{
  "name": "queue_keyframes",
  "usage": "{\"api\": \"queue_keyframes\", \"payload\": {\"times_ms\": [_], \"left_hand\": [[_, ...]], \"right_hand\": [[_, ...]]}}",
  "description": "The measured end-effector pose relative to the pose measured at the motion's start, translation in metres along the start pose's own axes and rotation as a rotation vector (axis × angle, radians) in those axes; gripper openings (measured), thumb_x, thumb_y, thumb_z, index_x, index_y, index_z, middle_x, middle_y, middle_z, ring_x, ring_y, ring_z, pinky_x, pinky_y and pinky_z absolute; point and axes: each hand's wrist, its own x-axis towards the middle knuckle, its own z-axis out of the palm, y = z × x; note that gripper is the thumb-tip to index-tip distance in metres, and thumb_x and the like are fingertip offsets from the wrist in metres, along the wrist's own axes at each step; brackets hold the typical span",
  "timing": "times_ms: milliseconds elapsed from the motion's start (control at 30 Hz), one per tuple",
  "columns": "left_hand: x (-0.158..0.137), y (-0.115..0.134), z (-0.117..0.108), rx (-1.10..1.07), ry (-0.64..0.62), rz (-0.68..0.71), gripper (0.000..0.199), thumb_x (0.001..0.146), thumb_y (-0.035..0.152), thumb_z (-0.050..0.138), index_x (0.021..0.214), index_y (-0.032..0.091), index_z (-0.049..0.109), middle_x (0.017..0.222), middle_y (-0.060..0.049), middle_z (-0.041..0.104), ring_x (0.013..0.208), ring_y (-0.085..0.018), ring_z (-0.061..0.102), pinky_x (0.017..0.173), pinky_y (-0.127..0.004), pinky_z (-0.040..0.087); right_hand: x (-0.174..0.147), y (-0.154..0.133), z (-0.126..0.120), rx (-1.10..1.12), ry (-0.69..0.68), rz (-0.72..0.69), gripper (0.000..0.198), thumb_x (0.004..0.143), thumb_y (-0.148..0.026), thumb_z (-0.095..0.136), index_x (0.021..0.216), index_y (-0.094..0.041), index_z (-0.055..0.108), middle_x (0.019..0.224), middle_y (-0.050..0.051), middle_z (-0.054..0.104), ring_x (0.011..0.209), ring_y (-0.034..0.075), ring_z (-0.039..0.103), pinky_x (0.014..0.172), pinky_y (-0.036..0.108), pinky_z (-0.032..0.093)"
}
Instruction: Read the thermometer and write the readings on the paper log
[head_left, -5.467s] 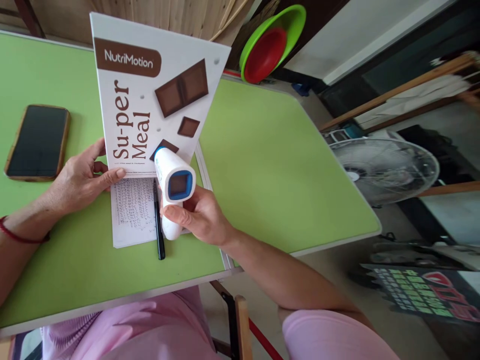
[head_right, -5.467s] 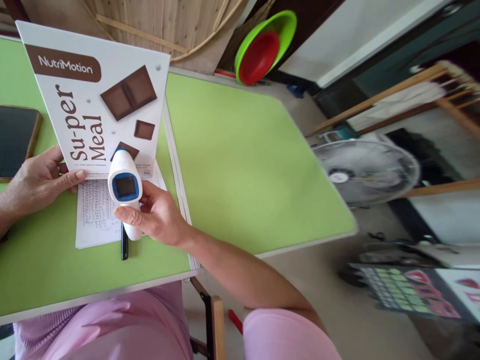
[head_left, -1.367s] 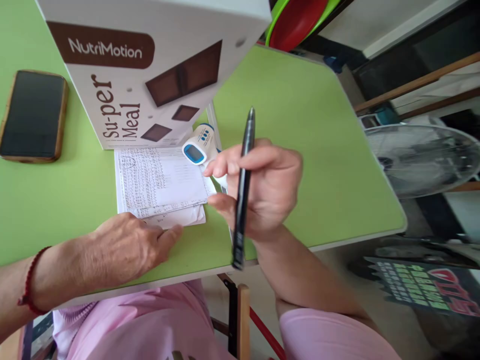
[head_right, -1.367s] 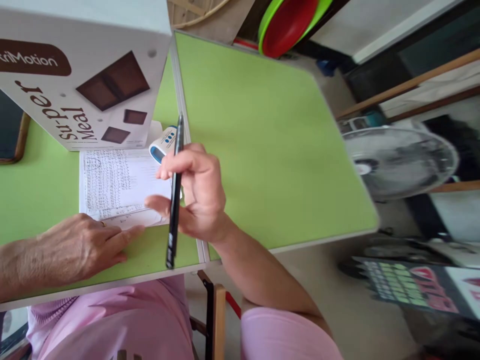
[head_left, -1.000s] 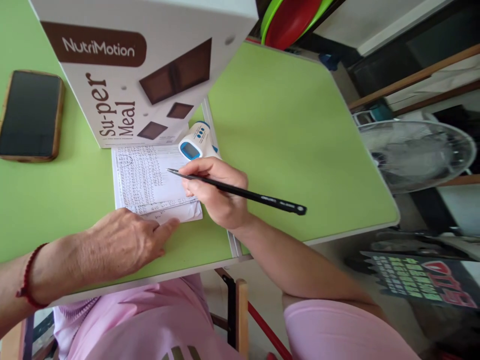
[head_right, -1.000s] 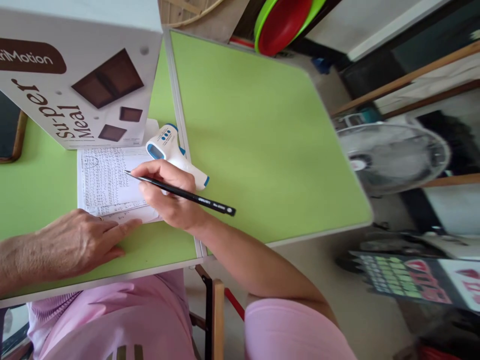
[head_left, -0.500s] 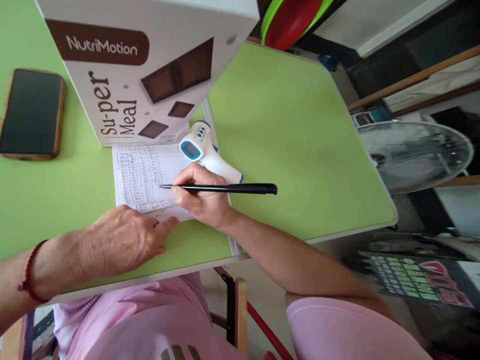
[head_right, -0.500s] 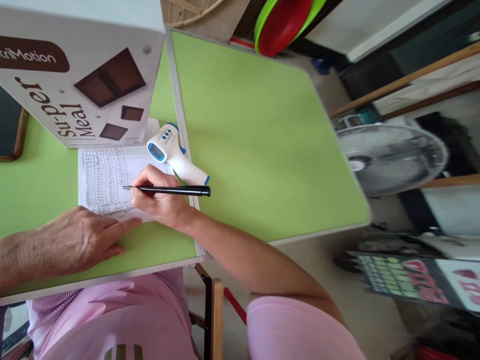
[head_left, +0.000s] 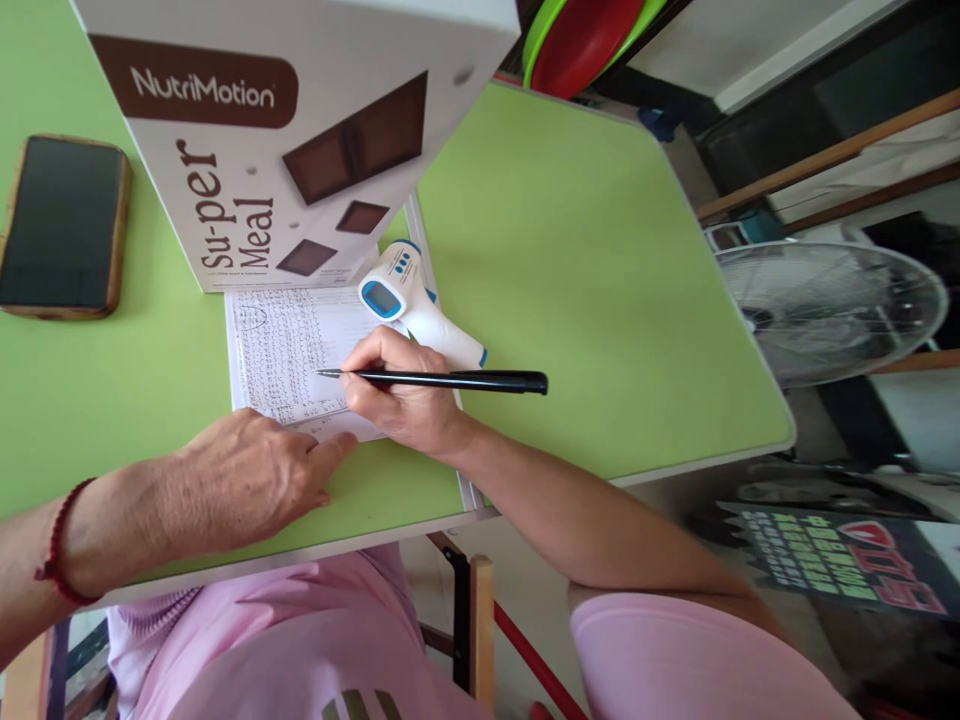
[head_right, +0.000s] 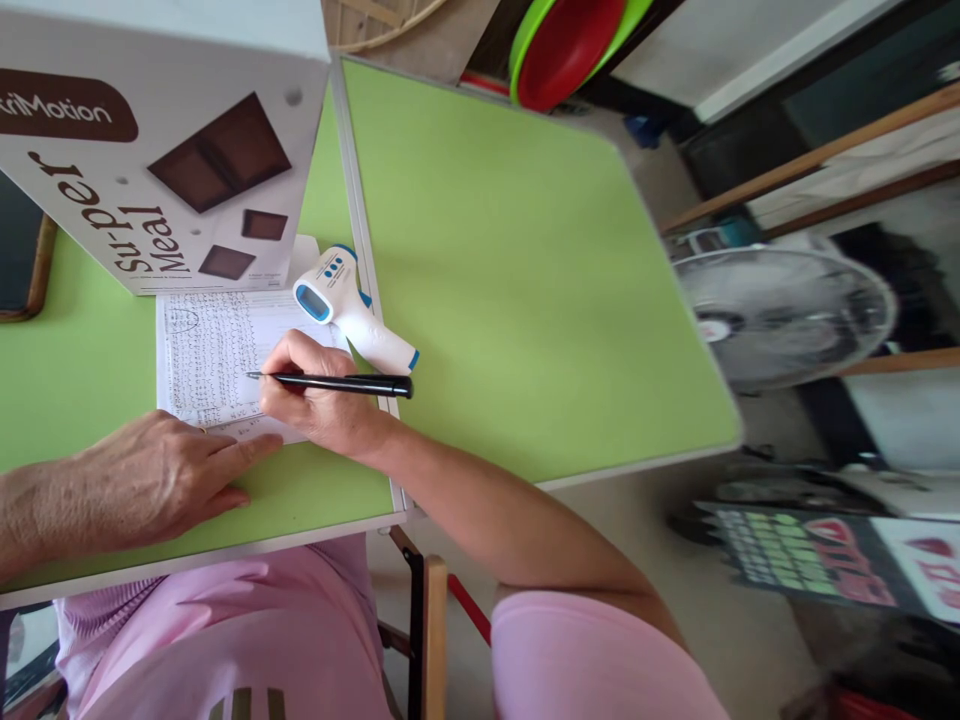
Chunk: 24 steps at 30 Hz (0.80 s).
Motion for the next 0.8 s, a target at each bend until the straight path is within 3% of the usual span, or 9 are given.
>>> {"api": "queue_keyframes", "payload": {"times_ms": [333, 600, 800], "left_hand": [[-0.0006, 0.0010, -0.0007, 0.012, 0.000, 0.001, 0.023, 0.100, 0.021, 0.045, 0.116, 0.011, 0.057, 0.066, -0.002, 0.061, 0.061, -0.016, 0.059, 0.069, -0.031, 0.054], [-0.0013, 0.0001, -0.0025, 0.017, -0.014, 0.009, 0.026, 0.101, 0.023, 0.044, 0.121, 0.011, 0.055, 0.070, -0.004, 0.064, 0.054, -0.015, 0.057, 0.056, -0.026, 0.049], [-0.0005, 0.0010, -0.0040, 0.019, -0.034, -0.005, 0.025, 0.100, 0.021, 0.045, 0.120, 0.011, 0.055, 0.069, -0.003, 0.064, 0.060, -0.016, 0.061, 0.063, -0.027, 0.051]], "right_hand": [[0.0011, -0.0011, 0.0002, 0.031, 0.049, -0.020, 0.014, 0.084, -0.019, 0.059, 0.073, -0.020, 0.051, 0.057, -0.008, 0.055, 0.046, 0.004, 0.043, 0.044, 0.018, 0.035], [0.0019, -0.0012, 0.0004, 0.007, 0.035, -0.010, 0.014, 0.082, -0.019, 0.060, 0.071, -0.020, 0.050, 0.057, -0.008, 0.055, 0.046, 0.005, 0.044, 0.044, 0.018, 0.036], [0.0025, -0.0021, -0.0008, 0.020, 0.026, -0.014, 0.015, 0.082, -0.018, 0.059, 0.071, -0.020, 0.050, 0.057, -0.008, 0.055, 0.047, 0.005, 0.045, 0.045, 0.018, 0.037]]}}
